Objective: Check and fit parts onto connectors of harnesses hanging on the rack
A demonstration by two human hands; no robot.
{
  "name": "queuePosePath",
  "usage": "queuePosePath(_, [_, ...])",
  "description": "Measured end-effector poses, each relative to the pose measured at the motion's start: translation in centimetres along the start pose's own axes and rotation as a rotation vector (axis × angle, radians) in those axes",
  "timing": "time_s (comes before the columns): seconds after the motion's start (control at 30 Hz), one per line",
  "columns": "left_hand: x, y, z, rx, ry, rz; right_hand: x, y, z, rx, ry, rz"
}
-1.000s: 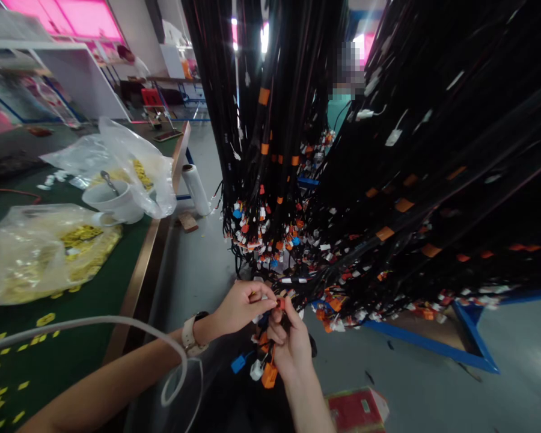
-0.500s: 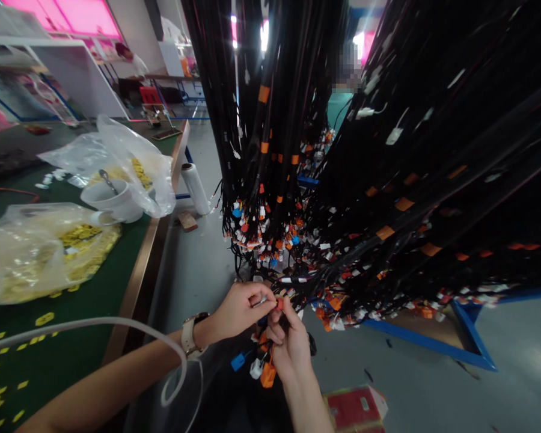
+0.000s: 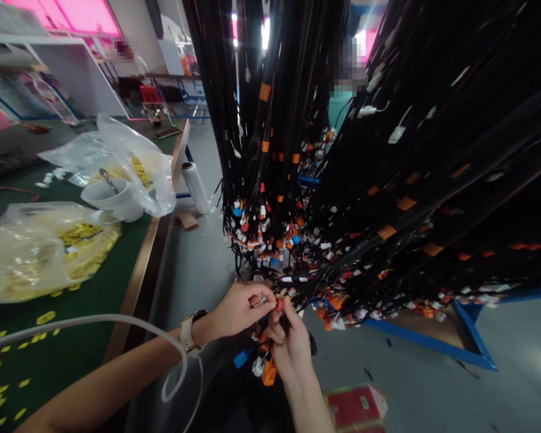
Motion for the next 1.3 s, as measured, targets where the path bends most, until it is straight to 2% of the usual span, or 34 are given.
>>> queuePosePath(0.37, [0.0, 0.3, -0.2, -0.016, 0.001, 0.026, -0.1, 0.0, -0.1, -0.001, -0.012, -0.014])
queuePosePath(0.83, [0.0, -0.4, -0.1, 0.056, -0.054, -0.047, -0.1, -0.5, -0.1, 0.068, 0.017, -0.134])
queuePosePath(0.97, [-0.2, -0.8, 0.0, 0.091, -0.105, -0.186, -0.2, -0.5, -0.3, 0.064, -0.008, -0.141])
queuePosePath(1.17, [-1.9, -2.1, -0.5, 0.324, -0.266, -0.625, -0.3, -0.5, -0.5, 0.05, -0.033, -0.113])
queuePosePath(1.3, [-3.0, -2.1, -1.0, 0.361, -0.374, -0.66, -0.6, -0.7, -0.6, 0.063, -0.06, -0.141])
Point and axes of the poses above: each hand's wrist, its own z-axis towards the middle knuckle, its own x-axis out of the back of the hand, y = z × x, the point moved 8 cm from there along z, towards the middle knuckle, and after that the axes turned 5 degrees about x, right-handed, at the moved point
